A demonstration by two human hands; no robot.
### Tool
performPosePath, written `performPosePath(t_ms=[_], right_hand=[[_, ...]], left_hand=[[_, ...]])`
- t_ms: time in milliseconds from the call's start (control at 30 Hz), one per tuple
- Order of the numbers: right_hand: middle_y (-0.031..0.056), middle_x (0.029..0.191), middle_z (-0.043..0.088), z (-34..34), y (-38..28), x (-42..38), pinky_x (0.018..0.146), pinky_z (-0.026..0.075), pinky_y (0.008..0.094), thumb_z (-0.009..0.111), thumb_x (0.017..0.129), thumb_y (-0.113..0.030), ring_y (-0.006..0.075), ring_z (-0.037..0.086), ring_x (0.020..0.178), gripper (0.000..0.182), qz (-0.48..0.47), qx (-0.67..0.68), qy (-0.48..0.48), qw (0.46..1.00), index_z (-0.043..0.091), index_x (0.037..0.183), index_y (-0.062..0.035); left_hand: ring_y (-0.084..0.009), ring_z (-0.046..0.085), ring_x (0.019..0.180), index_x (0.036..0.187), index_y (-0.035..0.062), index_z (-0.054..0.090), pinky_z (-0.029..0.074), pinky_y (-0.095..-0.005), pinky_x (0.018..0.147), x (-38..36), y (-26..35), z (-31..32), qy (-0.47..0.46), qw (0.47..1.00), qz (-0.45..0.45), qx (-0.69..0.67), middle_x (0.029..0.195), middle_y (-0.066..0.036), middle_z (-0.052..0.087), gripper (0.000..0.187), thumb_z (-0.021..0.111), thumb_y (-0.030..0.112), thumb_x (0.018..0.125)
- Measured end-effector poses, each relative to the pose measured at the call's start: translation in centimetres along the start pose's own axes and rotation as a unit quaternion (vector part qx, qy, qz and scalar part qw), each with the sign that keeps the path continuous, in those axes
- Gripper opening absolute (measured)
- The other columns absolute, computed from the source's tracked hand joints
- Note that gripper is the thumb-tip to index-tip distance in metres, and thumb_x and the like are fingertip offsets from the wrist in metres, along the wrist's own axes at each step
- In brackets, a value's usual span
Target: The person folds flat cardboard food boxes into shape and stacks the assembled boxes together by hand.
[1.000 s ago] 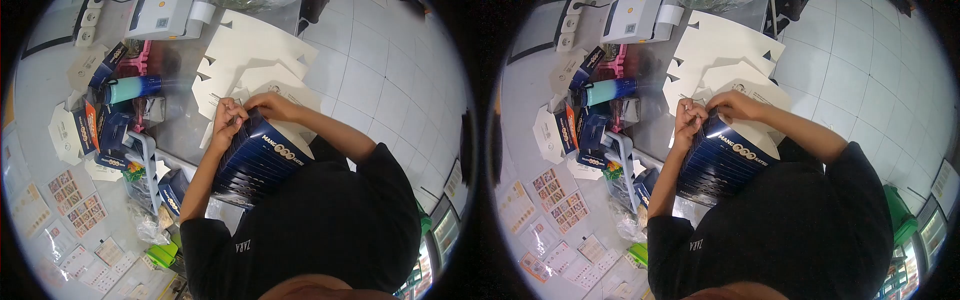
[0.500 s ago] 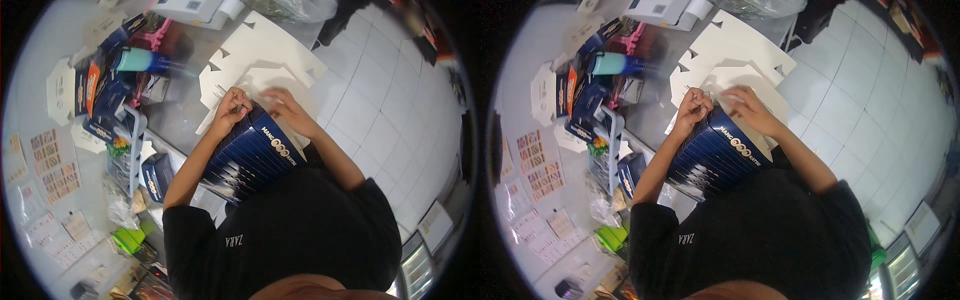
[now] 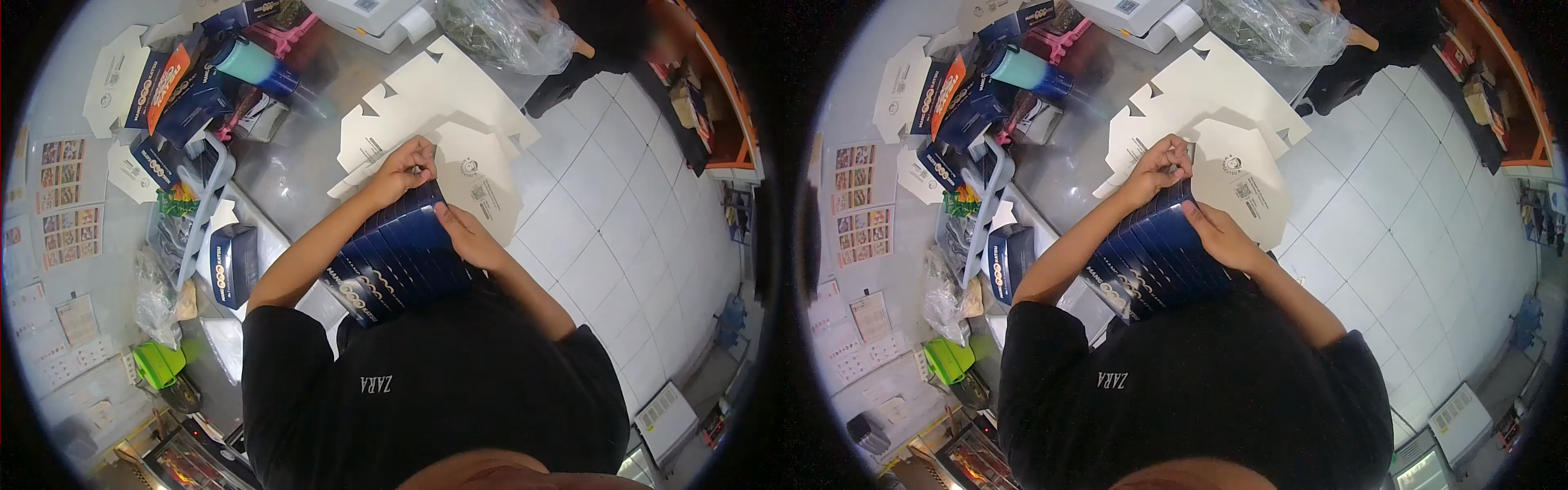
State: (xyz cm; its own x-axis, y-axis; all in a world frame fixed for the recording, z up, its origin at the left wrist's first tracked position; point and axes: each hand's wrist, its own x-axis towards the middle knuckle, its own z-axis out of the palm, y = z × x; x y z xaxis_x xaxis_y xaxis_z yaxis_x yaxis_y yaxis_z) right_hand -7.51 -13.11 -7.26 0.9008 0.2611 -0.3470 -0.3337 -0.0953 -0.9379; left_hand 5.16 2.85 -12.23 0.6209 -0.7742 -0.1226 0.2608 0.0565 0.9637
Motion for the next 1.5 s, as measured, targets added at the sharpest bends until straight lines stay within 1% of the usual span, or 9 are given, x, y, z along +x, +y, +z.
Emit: performPosePath(t_ms=[67,167,400,700,900,1133,1267,1367,1500], right_hand=[[0.0092,0.086,0.056,0.5,3.0,0.7,0.084,0.040,0.0304,0.037,0.100,-0.040,0.0154,0.050,0.085,0.047,-0.076,0.004,0.024,0.997,0.054,0.100,0.0042],[0.0061,0.079,0.055,0.2,0.5,-0.4,0.078,0.041,0.0283,0.040,0.099,-0.038,0.0127,0.049,0.078,0.045,-0.001,0.042,0.027,0.999,0.056,0.096,0.0036],[0.0029,0.070,0.052,0.8,3.7,0.2,0.066,0.040,0.0259,0.041,0.099,-0.038,0.0103,0.046,0.067,0.045,-0.023,0.096,0.066,0.993,0.058,0.092,0.0026],[0.0159,0.089,0.058,1.2,2.4,-0.1,0.082,0.042,0.0327,0.038,0.100,-0.036,0.0214,0.053,0.085,0.043,-0.153,-0.022,0.087,0.984,0.053,0.103,0.0042],[0.0187,0.090,0.060,0.4,2.5,0.5,0.081,0.043,0.0338,0.042,0.099,-0.032,0.0245,0.057,0.085,0.037,-0.104,-0.071,0.048,0.991,0.053,0.105,0.0029],[0.0192,0.089,0.062,0.5,3.0,1.7,0.078,0.045,0.0341,0.045,0.098,-0.029,0.0259,0.059,0.081,0.034,-0.127,-0.057,0.050,0.989,0.054,0.107,0.0024],[0.0164,0.090,0.064,1.3,4.0,3.3,0.079,0.045,0.0327,0.046,0.097,-0.030,0.0231,0.059,0.082,0.035,-0.204,-0.049,0.077,0.975,0.056,0.108,0.0020],[0.0142,0.091,0.064,1.4,1.6,3.1,0.080,0.045,0.0317,0.045,0.098,-0.030,0.0199,0.059,0.083,0.036,-0.067,0.016,0.015,0.998,0.058,0.107,0.0016],[0.0137,0.090,0.064,2.1,2.3,5.0,0.079,0.046,0.0313,0.044,0.098,-0.031,0.0184,0.059,0.083,0.037,-0.083,0.012,0.013,0.996,0.058,0.106,0.0016]], left_hand=[[-0.0120,0.048,0.082,0.097,0.0066,0.044,0.036,-0.0243,0.082,-0.1,0.1,0.2,0.002,1.000,0.000,0.021,0.080,-0.002,0.052,0.023,0.050,-0.008,0.080],[-0.0123,0.049,0.086,0.101,0.0070,0.047,0.037,-0.0251,0.083,-0.2,-0.2,0.0,0.000,0.999,0.002,0.043,0.086,-0.002,0.052,0.022,0.058,0.002,0.083],[-0.0187,0.041,0.103,0.123,0.0121,0.046,0.035,-0.0331,0.087,0.2,1.3,0.3,-0.089,0.974,0.079,0.194,0.112,-0.002,0.046,0.088,0.086,0.040,0.050],[-0.0190,0.042,0.104,0.128,0.0144,0.045,0.033,-0.0322,0.090,0.9,0.4,-0.5,-0.135,0.977,0.044,0.159,0.113,-0.003,0.046,0.093,0.087,0.037,0.048],[-0.0197,0.042,0.103,0.130,0.0152,0.045,0.034,-0.0311,0.090,1.1,1.0,-1.0,-0.142,0.974,0.015,0.178,0.112,-0.004,0.046,0.091,0.087,0.034,0.052],[-0.0303,0.041,0.123,0.137,-0.0024,0.032,0.030,-0.0352,0.104,-2.2,4.5,0.2,-0.113,0.886,-0.087,0.441,0.133,-0.023,0.043,0.080,0.066,0.045,0.082],[-0.0309,0.035,0.130,0.139,-0.0035,0.029,0.025,-0.0333,0.108,-3.3,5.4,0.0,-0.125,0.936,-0.132,0.301,0.137,-0.024,0.038,0.086,0.067,0.046,0.079],[-0.0296,0.032,0.131,0.140,-0.0024,0.027,0.024,-0.0331,0.108,-3.8,2.5,-2.5,-0.111,0.930,-0.160,0.313,0.140,-0.024,0.033,0.089,0.068,0.046,0.078],[-0.0283,0.034,0.129,0.141,0.0002,0.025,0.025,-0.0336,0.108,-2.0,2.2,-4.2,-0.101,0.945,-0.133,0.281,0.138,-0.019,0.036,0.082,0.042,0.062,0.089]])
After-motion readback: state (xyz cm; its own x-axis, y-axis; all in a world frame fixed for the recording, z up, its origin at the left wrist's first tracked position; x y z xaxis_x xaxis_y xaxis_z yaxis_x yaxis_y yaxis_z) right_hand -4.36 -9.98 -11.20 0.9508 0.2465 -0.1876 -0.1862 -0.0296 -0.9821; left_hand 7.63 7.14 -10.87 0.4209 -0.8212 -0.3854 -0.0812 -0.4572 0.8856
